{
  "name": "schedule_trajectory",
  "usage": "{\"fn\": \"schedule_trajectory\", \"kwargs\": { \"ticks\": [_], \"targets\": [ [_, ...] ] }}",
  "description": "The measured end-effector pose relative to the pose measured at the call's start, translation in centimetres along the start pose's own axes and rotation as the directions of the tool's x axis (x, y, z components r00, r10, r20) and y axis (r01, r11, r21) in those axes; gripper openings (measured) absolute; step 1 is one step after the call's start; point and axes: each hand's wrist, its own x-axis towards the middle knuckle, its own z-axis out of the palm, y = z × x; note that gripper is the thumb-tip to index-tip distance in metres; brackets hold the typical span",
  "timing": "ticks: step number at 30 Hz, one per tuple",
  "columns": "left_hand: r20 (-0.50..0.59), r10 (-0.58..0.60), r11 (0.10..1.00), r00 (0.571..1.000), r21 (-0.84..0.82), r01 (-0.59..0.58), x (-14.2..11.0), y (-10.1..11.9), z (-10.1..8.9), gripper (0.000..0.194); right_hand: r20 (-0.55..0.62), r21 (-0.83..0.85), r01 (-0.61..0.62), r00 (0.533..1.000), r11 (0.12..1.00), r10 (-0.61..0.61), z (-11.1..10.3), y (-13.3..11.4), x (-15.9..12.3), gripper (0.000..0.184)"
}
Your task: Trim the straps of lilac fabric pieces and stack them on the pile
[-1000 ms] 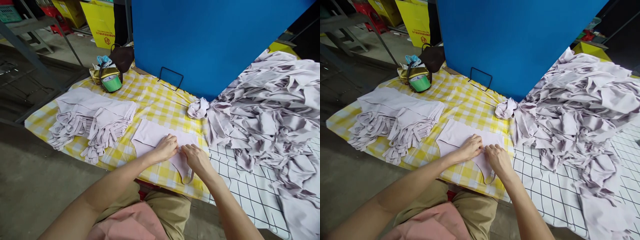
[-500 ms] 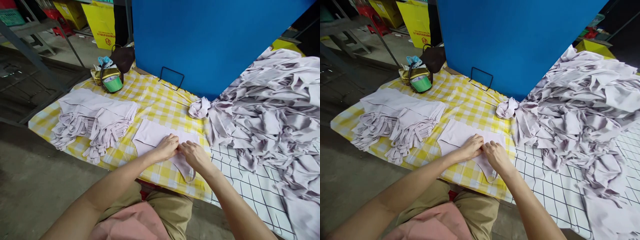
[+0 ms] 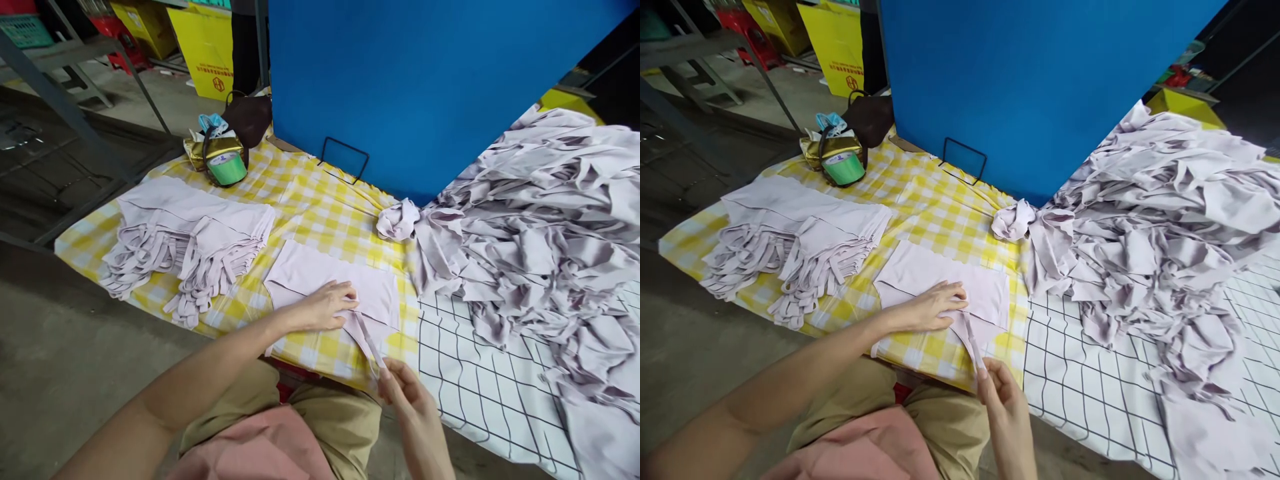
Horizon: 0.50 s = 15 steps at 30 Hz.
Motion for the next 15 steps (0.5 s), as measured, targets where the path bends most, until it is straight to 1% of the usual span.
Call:
{"fn": "schedule_trajectory", "kwargs": {
  "ticks": [3,5,8,10,12,13,15],
  "targets": [
    [0.101,-0.03,0.999,0.994,0.041,0.026,-0.5,0.3,-0.2,0.045,-0.172,0.008,0.008,0.985,1.0,-0.006,0.7,2.7,-1.8,0.039],
    [0.147,-0.039,0.997,0.988,0.064,0.03,-0.7,0.3,-0.1,0.049,-0.244,-0.014,0.014,0.97,1.0,-0.017,1.2,4.3,-2.3,0.038],
    [0.163,-0.041,0.993,0.986,0.114,0.022,-0.8,0.4,0.1,0.048,-0.306,-0.068,0.038,0.95,0.997,-0.057,2.0,5.4,-2.6,0.038],
    [0.142,-0.037,0.989,0.989,0.145,0.016,-0.8,0.4,0.3,0.045,-0.358,-0.157,0.062,0.927,0.986,-0.115,2.3,5.5,-2.8,0.038],
    [0.121,-0.038,0.987,0.992,0.158,0.019,-0.8,0.4,0.4,0.043,-0.387,-0.273,0.091,0.901,0.958,-0.196,2.4,5.7,-3.2,0.033],
    [0.125,-0.041,0.988,0.991,0.15,0.021,-0.8,0.4,0.4,0.044,-0.376,-0.327,0.122,0.893,0.937,-0.248,2.3,5.9,-3.4,0.03],
    [0.146,-0.053,0.994,0.988,0.101,0.038,-1.1,0.5,0.2,0.049,-0.31,-0.416,0.232,0.873,0.879,-0.376,2.1,6.8,-3.9,0.026]
  ]
}}
